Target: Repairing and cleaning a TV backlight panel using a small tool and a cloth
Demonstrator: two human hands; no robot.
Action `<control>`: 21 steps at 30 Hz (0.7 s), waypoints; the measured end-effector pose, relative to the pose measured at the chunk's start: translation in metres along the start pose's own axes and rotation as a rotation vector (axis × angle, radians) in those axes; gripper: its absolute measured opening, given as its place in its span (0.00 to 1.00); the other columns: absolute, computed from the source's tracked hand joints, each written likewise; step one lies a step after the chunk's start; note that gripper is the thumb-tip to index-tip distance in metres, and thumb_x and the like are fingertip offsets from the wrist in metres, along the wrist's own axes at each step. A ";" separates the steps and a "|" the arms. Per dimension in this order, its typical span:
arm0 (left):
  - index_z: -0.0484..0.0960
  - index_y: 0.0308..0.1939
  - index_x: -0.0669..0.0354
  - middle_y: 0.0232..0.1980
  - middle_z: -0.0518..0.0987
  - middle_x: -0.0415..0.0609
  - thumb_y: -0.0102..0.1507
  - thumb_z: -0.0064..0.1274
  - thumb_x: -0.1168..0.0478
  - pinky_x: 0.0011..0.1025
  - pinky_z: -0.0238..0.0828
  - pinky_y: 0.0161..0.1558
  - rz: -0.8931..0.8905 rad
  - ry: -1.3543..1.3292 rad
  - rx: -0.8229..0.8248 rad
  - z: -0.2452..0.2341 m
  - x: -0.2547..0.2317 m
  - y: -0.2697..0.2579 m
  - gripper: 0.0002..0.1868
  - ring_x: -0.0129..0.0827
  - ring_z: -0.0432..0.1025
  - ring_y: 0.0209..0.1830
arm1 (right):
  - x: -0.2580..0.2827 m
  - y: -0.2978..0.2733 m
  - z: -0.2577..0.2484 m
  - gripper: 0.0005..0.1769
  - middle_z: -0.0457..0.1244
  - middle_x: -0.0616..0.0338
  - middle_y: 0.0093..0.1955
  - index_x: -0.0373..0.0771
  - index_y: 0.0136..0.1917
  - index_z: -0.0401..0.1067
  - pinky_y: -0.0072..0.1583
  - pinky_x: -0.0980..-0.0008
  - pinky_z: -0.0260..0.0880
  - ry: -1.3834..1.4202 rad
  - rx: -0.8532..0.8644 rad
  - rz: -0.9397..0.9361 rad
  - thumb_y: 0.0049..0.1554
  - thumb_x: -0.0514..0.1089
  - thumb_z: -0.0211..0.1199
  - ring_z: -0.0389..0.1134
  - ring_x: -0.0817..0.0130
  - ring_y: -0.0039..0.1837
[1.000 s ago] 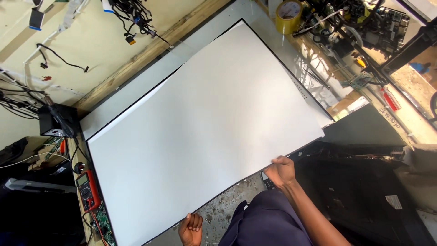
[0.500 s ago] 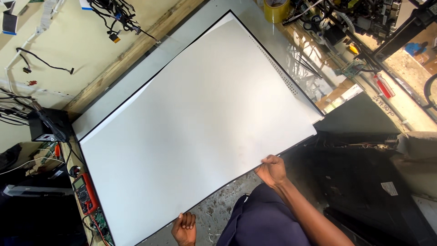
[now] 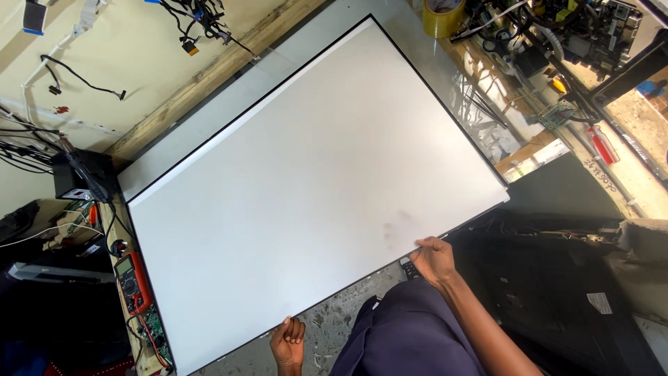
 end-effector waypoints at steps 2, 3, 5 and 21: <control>0.60 0.09 0.51 0.13 0.50 0.38 0.61 0.45 0.70 0.26 0.40 0.17 -0.012 0.003 -0.009 0.000 0.001 -0.001 0.25 0.25 0.45 0.11 | 0.007 -0.008 0.006 0.13 0.58 0.60 0.22 0.36 0.21 0.67 0.33 0.70 0.68 -0.003 -0.007 0.003 0.45 0.29 0.58 0.64 0.58 0.26; 0.59 0.09 0.51 0.13 0.50 0.38 0.60 0.46 0.70 0.25 0.40 0.17 -0.009 0.026 -0.008 0.000 0.001 -0.001 0.25 0.24 0.44 0.11 | 0.013 -0.017 0.021 0.09 0.62 0.53 0.31 0.31 0.28 0.70 0.38 0.68 0.69 -0.097 0.053 0.005 0.50 0.31 0.56 0.66 0.58 0.34; 0.59 0.09 0.51 0.13 0.50 0.37 0.60 0.46 0.70 0.25 0.39 0.16 -0.023 0.050 -0.002 0.005 0.007 0.002 0.24 0.24 0.44 0.11 | 0.029 -0.026 0.042 0.10 0.66 0.45 0.40 0.25 0.36 0.72 0.43 0.65 0.71 -0.192 0.098 -0.002 0.55 0.33 0.55 0.69 0.57 0.42; 0.61 0.09 0.48 0.13 0.51 0.36 0.60 0.44 0.70 0.25 0.40 0.18 0.006 0.085 0.064 0.009 -0.006 -0.002 0.24 0.23 0.44 0.12 | 0.037 -0.050 0.043 0.24 0.50 0.66 0.20 0.35 0.47 0.60 0.38 0.52 0.75 -0.134 -0.188 -0.193 0.60 0.60 0.53 0.62 0.69 0.28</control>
Point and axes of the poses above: each hand's wrist, its own y-axis towards the middle knuckle, its own z-axis out of the palm, x = y × z, the point moved 8 cm from there along y, towards the middle knuckle
